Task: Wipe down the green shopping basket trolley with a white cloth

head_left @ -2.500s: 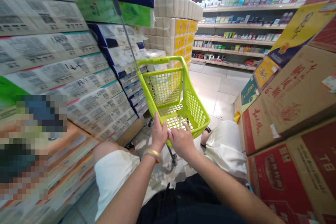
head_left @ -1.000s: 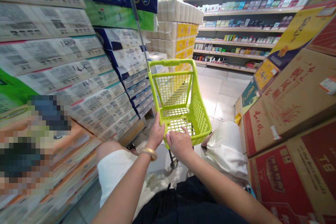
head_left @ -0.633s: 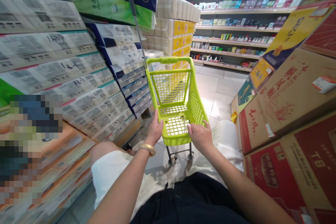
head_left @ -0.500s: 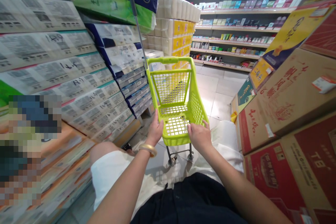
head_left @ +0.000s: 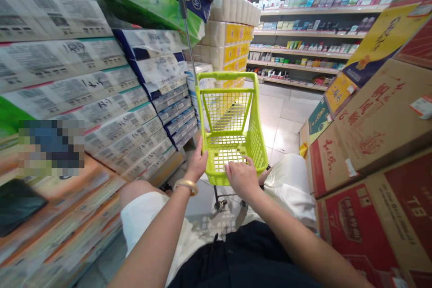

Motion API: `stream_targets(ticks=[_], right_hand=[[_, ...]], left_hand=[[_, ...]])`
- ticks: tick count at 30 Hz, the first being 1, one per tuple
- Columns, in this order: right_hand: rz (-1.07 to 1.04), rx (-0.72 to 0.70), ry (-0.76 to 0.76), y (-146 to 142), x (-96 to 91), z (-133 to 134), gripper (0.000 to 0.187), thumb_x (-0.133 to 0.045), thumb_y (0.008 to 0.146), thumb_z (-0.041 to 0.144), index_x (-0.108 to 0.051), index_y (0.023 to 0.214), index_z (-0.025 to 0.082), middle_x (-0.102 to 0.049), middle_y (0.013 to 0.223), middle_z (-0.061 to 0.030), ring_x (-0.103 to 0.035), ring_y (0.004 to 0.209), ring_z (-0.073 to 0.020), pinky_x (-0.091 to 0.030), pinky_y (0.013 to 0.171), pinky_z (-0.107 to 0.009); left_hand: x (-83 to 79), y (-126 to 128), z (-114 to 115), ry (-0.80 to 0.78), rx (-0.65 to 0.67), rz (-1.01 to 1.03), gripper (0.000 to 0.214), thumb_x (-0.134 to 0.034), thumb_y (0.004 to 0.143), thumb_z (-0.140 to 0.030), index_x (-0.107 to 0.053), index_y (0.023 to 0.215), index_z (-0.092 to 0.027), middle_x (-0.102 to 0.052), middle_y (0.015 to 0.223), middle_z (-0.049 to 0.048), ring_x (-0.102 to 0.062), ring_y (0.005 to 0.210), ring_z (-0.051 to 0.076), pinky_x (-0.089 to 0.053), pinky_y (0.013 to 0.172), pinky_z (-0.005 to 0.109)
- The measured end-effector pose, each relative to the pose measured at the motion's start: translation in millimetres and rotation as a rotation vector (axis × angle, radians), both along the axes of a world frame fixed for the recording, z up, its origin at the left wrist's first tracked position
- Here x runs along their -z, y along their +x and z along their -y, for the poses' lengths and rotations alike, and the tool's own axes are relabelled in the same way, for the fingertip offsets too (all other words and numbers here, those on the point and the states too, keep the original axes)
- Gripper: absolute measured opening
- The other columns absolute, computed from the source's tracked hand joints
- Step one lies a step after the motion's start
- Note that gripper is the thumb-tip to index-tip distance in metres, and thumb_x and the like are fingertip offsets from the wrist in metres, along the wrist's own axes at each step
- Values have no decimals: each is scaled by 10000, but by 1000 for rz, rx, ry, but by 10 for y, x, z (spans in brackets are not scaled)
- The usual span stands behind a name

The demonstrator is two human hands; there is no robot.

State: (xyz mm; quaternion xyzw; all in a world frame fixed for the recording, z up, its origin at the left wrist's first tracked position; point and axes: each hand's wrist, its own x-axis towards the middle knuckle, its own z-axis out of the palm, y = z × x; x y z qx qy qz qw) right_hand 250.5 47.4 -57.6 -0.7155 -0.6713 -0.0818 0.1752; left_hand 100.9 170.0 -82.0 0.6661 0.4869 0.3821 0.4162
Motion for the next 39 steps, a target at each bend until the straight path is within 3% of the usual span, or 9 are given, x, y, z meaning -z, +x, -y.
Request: stream_targets(ticks=[3,6,9,14,17,22,29,33,39], right_hand=[[42,54,68,321,43,102,343,-446,997,290,-645,730,209,-728,675,-3,-641,662,-146,-227,1047,-359],[59,95,84,430,52,119,345,-449,992,275,-639,711,206,-720,657,1,-634,642,-139,-219,1045,-354],[42,95,54,235,26,35,328,-451,992,260,-646,734,206,-737,689,-7,-651,660,-142,-216,1054,-360],[17,-53,-35,-303,-60,-176,327,-428,1014,296,-658,801,204,-757,756,-30,-685,713,-165,-213,1084,-374],[21,-90,-59,-367,-79,-223,332,-417,1022,317,-663,833,199,-759,768,-40,-684,715,-165,-224,1080,-373],[31,-11,-20,23,-29,-97,355,-399,1021,299,-666,807,204,-755,767,-32,-658,714,-161,-207,1071,-376],[76,94,40,449,22,38,360,-400,1013,292,-645,766,199,-731,731,-12,-617,683,-147,-168,1076,-365],[34,96,41,251,9,-44,353,-406,1010,273,-650,766,198,-746,749,-28,-638,698,-159,-182,1066,-380],[5,-57,-37,-311,-67,-223,330,-397,1028,294,-651,843,196,-762,832,-46,-679,768,-167,-180,1080,-383]], left_hand=[[11,24,-15,9,0,21,692,-466,902,-263,-275,1564,-193,-447,1552,68,-405,1439,224,-270,1221,391],[20,61,-16,16,6,46,685,-454,910,-255,-265,1567,-210,-411,1576,52,-355,1467,209,-241,1233,382],[26,85,-9,25,-6,57,678,-454,914,-261,-270,1565,-215,-390,1590,54,-330,1480,216,-232,1238,390],[11,72,-26,22,-18,29,676,-474,906,-259,-291,1555,-206,-449,1552,79,-368,1461,244,-258,1232,431],[-15,54,-71,60,-8,43,690,-496,892,-238,-293,1551,-213,-449,1551,74,-367,1462,233,-251,1238,417],[-36,59,-150,128,-7,72,703,-501,878,-193,-282,1546,-196,-344,1612,81,-317,1487,217,-198,1254,383],[-26,171,-110,105,-17,78,659,-495,897,-209,-303,1526,-169,-378,1588,117,-346,1470,239,-231,1242,407],[-22,218,-91,88,-23,91,644,-483,896,-203,-315,1517,-183,-411,1567,107,-398,1436,227,-271,1225,394],[12,184,-121,81,-50,69,629,-486,891,-205,-345,1503,-194,-456,1536,104,-434,1411,234,-298,1211,405]])
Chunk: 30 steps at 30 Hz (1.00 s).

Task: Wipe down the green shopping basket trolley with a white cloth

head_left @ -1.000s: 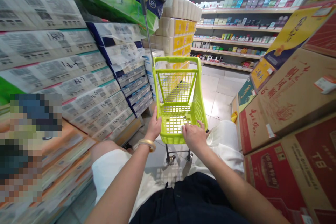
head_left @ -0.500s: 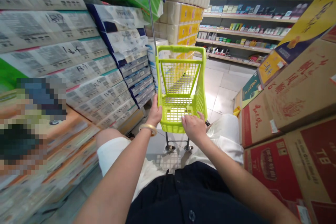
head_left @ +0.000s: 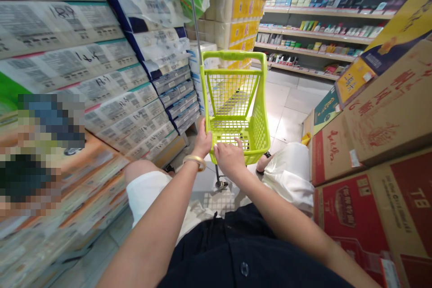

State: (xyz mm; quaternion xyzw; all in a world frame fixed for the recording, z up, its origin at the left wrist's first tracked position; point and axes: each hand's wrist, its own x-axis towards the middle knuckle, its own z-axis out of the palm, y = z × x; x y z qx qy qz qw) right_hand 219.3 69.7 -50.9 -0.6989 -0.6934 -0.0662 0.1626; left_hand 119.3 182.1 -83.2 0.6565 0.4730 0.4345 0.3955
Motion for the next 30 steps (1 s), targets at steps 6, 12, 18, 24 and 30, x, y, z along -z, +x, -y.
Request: stream_targets(ticks=[6,12,18,24,30], right_hand=[[10,-7,38,246,47,94,323,-413,1020,297,-650,820,208,-755,793,-15,-665,744,-157,-191,1070,-346],[57,121,121,807,100,275,358,-411,1013,290,-630,743,206,-732,722,-2,-625,682,-144,-206,1055,-320],[1,76,80,371,77,133,327,-415,1008,277,-653,794,209,-744,764,-15,-649,725,-159,-188,1075,-358],[-5,-44,66,53,71,32,315,-416,1014,292,-655,826,210,-749,784,-18,-662,741,-157,-190,1080,-360],[20,43,54,560,65,203,331,-417,1012,286,-650,790,206,-746,738,-10,-642,682,-136,-219,1058,-330]], left_hand=[[-9,-39,3,1,1,-23,636,-510,881,-219,-361,1499,-198,-492,1509,104,-448,1403,248,-303,1207,413],[-41,18,48,-19,11,-26,625,-466,894,-216,-345,1506,-172,-476,1519,126,-453,1397,254,-321,1195,421],[-24,39,49,-33,-8,-7,622,-480,877,-223,-374,1489,-185,-490,1510,109,-458,1394,247,-321,1197,411],[-72,-29,49,-38,-20,-34,629,-473,863,-203,-379,1485,-182,-522,1479,108,-454,1397,251,-322,1197,421],[-107,-43,61,-25,-3,-38,623,-477,868,-208,-382,1483,-180,-545,1455,115,-469,1383,258,-319,1197,439]])
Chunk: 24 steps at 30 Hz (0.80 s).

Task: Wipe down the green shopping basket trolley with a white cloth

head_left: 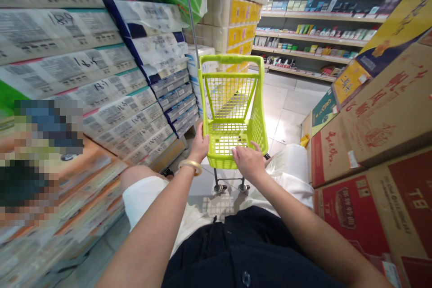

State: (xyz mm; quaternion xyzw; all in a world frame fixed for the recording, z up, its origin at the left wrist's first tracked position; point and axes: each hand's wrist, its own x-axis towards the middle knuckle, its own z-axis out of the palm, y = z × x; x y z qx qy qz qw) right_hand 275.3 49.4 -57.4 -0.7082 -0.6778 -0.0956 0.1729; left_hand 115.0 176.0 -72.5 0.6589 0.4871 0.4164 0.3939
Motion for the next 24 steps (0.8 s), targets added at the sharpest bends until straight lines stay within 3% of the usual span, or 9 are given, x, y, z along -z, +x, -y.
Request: stream_targets(ticks=[5,8,15,18,24], right_hand=[[2,75,-32,124,-47,58,330,-421,1006,284,-665,799,200,-742,729,-17,-654,681,-146,-217,1067,-338],[-9,68,-41,-76,-49,-14,332,-422,1006,277,-670,800,197,-751,746,-32,-662,683,-153,-210,1077,-356],[-15,-99,-100,-598,-113,-204,343,-408,1022,309,-669,837,186,-767,807,-50,-690,734,-154,-174,1119,-364],[-1,-93,-128,-521,-136,-175,338,-411,1023,313,-674,853,187,-768,798,-48,-691,734,-155,-180,1114,-361],[8,15,-110,-26,-102,12,345,-419,1018,298,-673,810,190,-763,770,-35,-684,713,-153,-189,1098,-362]], left_hand=[[32,18,-1,-17,-1,24,632,-486,870,-222,-371,1490,-182,-501,1498,114,-427,1417,253,-308,1202,414],[43,4,-6,-10,-1,13,622,-486,871,-226,-382,1482,-179,-510,1490,115,-453,1395,254,-320,1196,411],[28,-39,-6,-4,-32,-26,603,-448,866,-189,-387,1466,-161,-516,1482,128,-502,1346,246,-355,1168,425],[17,-49,1,20,-12,-10,589,-435,870,-188,-396,1457,-156,-529,1470,125,-516,1332,235,-365,1160,408],[30,-45,-9,28,25,59,572,-454,863,-194,-419,1433,-193,-538,1462,106,-524,1321,225,-373,1152,399]])
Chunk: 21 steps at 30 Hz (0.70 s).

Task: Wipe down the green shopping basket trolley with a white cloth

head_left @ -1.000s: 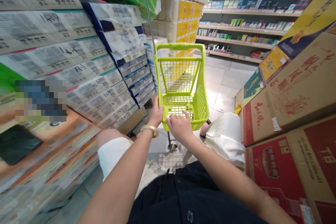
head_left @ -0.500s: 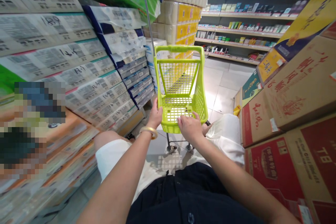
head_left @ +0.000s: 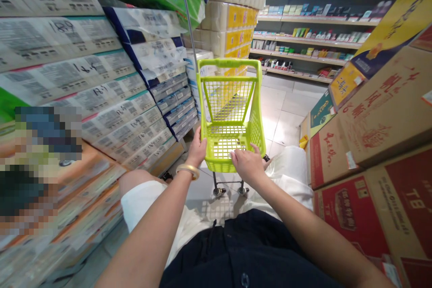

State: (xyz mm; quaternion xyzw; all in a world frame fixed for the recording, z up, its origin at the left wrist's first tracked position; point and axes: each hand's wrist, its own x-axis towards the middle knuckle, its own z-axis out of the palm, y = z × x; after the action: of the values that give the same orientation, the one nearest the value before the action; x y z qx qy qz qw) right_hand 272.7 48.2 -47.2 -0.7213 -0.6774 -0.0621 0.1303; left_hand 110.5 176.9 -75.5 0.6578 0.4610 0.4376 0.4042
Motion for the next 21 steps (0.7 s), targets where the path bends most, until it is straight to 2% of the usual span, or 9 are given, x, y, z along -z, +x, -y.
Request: stream_targets(ticks=[3,5,11,14,17,21], right_hand=[[-4,49,20,88,10,43,347,-423,1016,290,-668,792,190,-759,754,-30,-681,700,-154,-185,1096,-376],[-15,67,9,18,0,24,338,-424,1013,283,-672,803,189,-762,768,-37,-686,707,-162,-181,1100,-389],[-43,-74,-29,-529,-78,-159,337,-410,1019,302,-674,842,189,-769,819,-58,-706,759,-181,-156,1125,-405],[-33,-126,-22,-675,-80,-215,344,-405,1024,314,-666,838,189,-768,816,-55,-702,749,-173,-134,1137,-399],[-7,-121,9,-595,-26,-199,333,-416,1021,314,-662,832,193,-761,782,-42,-688,726,-161,-138,1133,-390],[19,-77,84,-236,84,-86,301,-450,1001,287,-652,795,201,-745,725,-14,-658,680,-146,-170,1109,-376]], left_hand=[[0,17,12,-6,-2,6,563,-461,867,-200,-423,1429,-190,-542,1455,108,-521,1322,225,-370,1154,403],[0,26,24,-13,-12,0,557,-464,870,-202,-429,1426,-193,-559,1436,103,-528,1314,225,-376,1150,403],[53,31,25,-21,-52,18,548,-474,866,-204,-452,1414,-215,-577,1417,79,-530,1312,217,-390,1138,380],[69,20,20,-5,-44,24,548,-464,866,-203,-451,1414,-209,-580,1414,82,-536,1303,216,-390,1140,391],[64,-6,9,13,-8,16,557,-451,865,-195,-444,1422,-201,-579,1417,84,-535,1306,219,-378,1152,404],[73,-61,-32,24,25,-10,579,-446,871,-208,-418,1449,-181,-555,1448,94,-490,1360,228,-353,1171,404]])
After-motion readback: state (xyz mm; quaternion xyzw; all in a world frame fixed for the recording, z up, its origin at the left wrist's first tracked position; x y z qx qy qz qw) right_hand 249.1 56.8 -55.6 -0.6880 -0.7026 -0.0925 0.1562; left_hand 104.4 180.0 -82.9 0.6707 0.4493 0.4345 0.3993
